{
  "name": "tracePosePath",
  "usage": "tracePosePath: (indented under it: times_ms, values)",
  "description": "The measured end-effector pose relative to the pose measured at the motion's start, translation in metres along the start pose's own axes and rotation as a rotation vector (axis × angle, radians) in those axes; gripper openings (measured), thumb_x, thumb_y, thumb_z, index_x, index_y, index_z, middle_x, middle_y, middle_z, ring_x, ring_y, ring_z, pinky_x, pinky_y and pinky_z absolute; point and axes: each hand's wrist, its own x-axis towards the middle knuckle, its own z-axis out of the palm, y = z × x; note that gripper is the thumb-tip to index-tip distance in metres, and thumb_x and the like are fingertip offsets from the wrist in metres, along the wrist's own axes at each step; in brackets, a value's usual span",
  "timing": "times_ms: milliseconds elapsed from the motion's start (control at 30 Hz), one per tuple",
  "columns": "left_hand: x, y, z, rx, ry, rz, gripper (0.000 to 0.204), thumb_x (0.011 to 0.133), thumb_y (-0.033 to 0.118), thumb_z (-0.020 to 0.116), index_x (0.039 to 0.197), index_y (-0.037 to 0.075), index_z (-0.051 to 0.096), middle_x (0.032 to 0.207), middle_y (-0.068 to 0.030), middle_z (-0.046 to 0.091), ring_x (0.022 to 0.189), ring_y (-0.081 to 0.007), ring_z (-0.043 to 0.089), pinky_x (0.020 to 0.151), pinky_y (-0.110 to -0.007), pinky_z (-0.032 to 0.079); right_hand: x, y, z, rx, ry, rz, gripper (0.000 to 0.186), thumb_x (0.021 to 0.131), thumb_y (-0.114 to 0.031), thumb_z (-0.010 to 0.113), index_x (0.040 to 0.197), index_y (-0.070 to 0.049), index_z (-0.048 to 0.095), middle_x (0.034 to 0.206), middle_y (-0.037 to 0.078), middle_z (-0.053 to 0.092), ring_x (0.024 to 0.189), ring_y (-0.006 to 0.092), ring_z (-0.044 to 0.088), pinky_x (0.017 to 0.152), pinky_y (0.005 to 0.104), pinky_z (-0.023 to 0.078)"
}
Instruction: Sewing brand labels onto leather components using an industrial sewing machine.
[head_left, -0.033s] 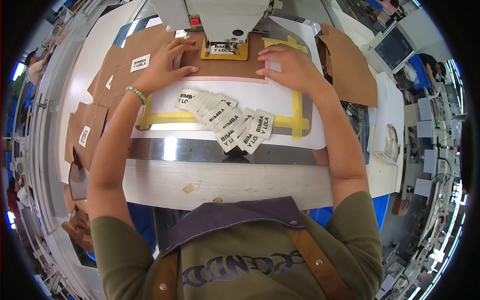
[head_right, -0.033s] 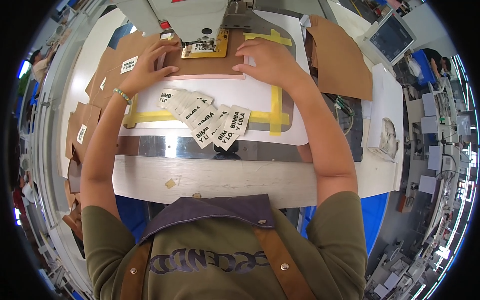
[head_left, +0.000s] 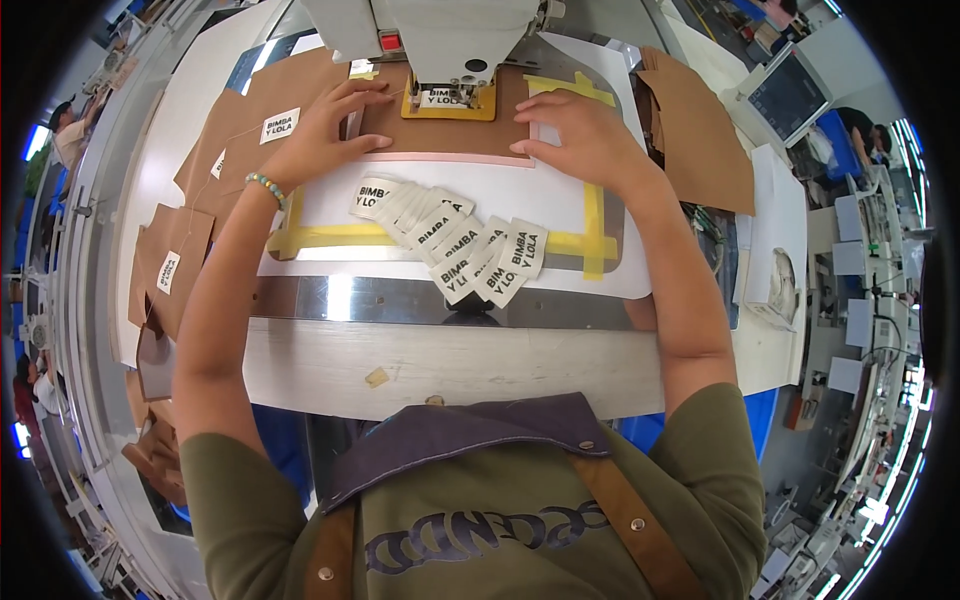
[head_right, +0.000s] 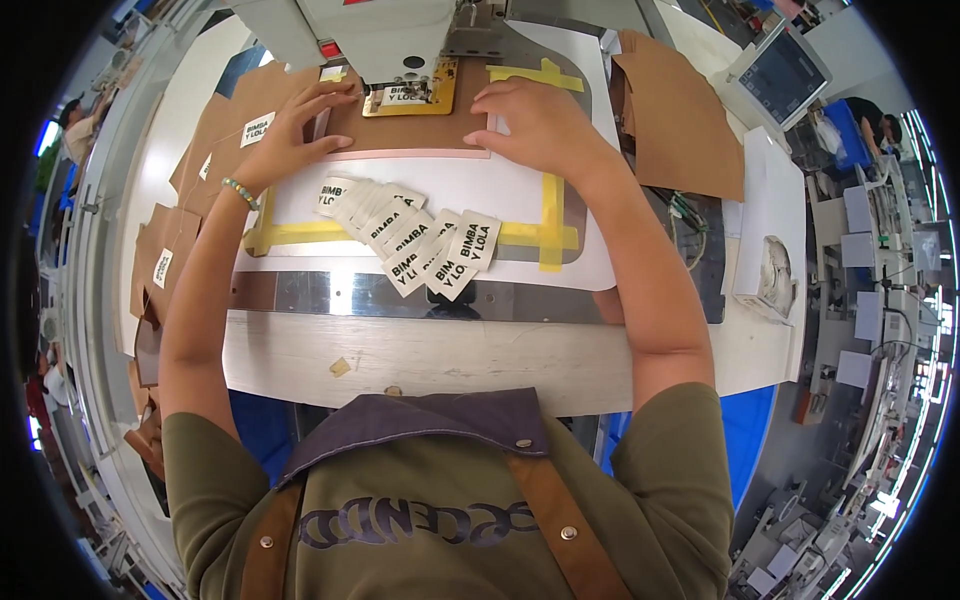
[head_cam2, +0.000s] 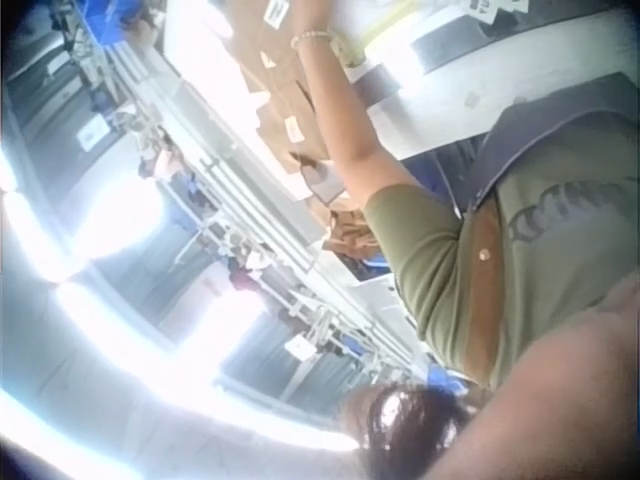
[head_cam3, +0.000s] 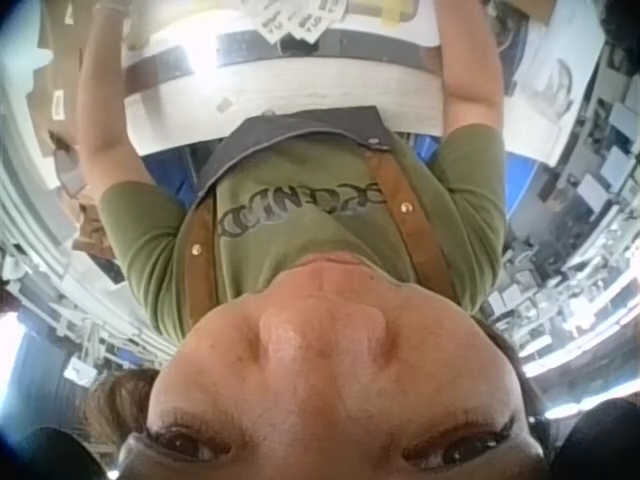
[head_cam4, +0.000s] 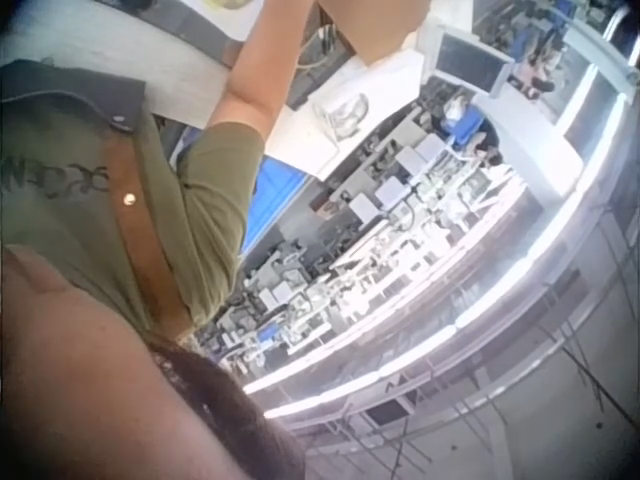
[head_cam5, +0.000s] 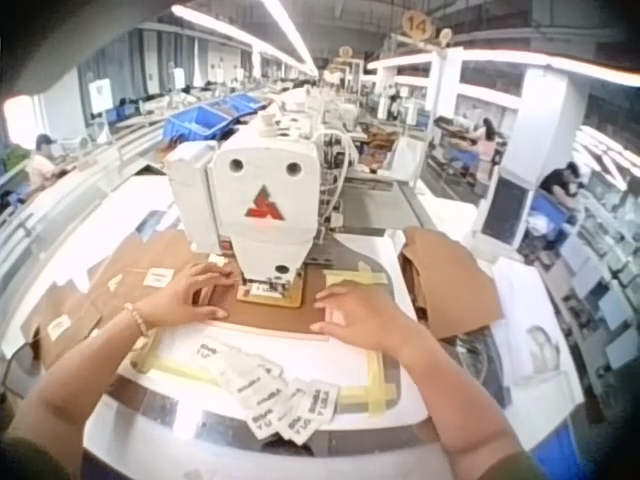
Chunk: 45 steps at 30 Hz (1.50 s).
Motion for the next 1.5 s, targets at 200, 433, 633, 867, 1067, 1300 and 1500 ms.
tracePosePath:
  times_ms: [200, 433, 633, 867, 1067, 1300, 1500]
  values:
    - [-0.004, -0.011, -0.005, 0.029, -0.028, -0.008, 0.064, 0.09, 0.035, 0.087, 0.148, 0.014, 0.069, 0.161, -0.0082, 0.056, 0.148, -0.0307, 0.051, 0.126, -0.046, 0.039, 0.003, -0.014, -0.001, -0.161, -0.062, 0.013, 0.047, 0.096, -0.041, 0.078, 0.128, -0.007, 0.079, 0.142, 0.011, 0.073, 0.132, 0.0318, 0.067, 0.111, 0.0421, 0.054]
    - [-0.001, -0.005, 0.005, 0.113, 0.065, 0.062, 0.045, 0.095, 0.03, 0.082, 0.136, 0.012, 0.078, 0.152, -0.0083, 0.064, 0.142, -0.0308, 0.057, 0.116, -0.044, 0.049, -0.001, -0.015, 0.0, -0.23, -0.059, -0.037, 0.051, 0.097, -0.041, 0.076, 0.132, -0.004, 0.076, 0.143, 0.015, 0.072, 0.133, 0.0341, 0.066, 0.112, 0.0435, 0.053]
    - [-0.003, 0.02, 0.03, 0.182, 0.19, 0.222, 0.025, 0.099, 0.018, 0.075, 0.12, 0.006, 0.082, 0.127, -0.0095, 0.079, 0.117, -0.03, 0.072, 0.101, -0.041, 0.059, -0.016, -0.048, -0.009, -0.45, -0.254, 0.061, 0.038, 0.099, -0.034, 0.074, 0.119, 0.0, 0.075, 0.12, 0.016, 0.077, 0.111, 0.0343, 0.074, 0.096, 0.0444, 0.06]
    - [-0.012, 0.036, 0.028, 0.244, 0.16, 0.299, 0.025, 0.097, 0.008, 0.074, 0.121, 0.002, 0.08, 0.132, -0.0101, 0.077, 0.12, -0.0301, 0.072, 0.101, -0.04, 0.061, -0.038, -0.04, 0.018, -0.742, 0.01, -0.147, 0.012, 0.091, -0.011, 0.071, 0.101, -0.005, 0.073, 0.104, 0.009, 0.078, 0.095, 0.0236, 0.076, 0.082, 0.0378, 0.061]
    - [-0.067, 0.023, -0.007, 0.491, 0.091, 0.443, 0.027, 0.091, 0.004, 0.073, 0.117, 0.002, 0.077, 0.136, -0.0079, 0.076, 0.128, -0.0257, 0.07, 0.105, -0.039, 0.06, -0.061, -0.06, 0.018, -0.617, 0.193, -0.335, 0.02, 0.087, -0.009, 0.072, 0.106, -0.005, 0.076, 0.111, 0.008, 0.08, 0.1, 0.021, 0.077, 0.079, 0.0347, 0.061]
    - [-0.146, -0.091, -0.076, 0.669, 0.06, -0.048, 0.033, 0.097, 0.0, 0.068, 0.128, 0.007, 0.076, 0.145, -0.0022, 0.072, 0.132, -0.0244, 0.069, 0.106, -0.036, 0.06, -0.084, -0.042, -0.025, -0.472, 0.152, -0.089, 0.019, 0.095, -0.018, 0.076, 0.11, -0.007, 0.078, 0.116, 0.006, 0.08, 0.102, 0.026, 0.076, 0.084, 0.038, 0.062]
    - [-0.14, -0.053, -0.082, 0.896, 0.12, -0.257, 0.066, 0.097, -0.011, 0.065, 0.154, 0.024, 0.063, 0.157, 0.0, 0.064, 0.147, -0.0281, 0.058, 0.12, -0.044, 0.053, -0.132, -0.004, -0.075, -0.509, 0.131, 0.318, 0.04, 0.093, -0.02, 0.08, 0.131, -0.009, 0.075, 0.139, 0.009, 0.074, 0.124, 0.0336, 0.069, 0.107, 0.045, 0.054]
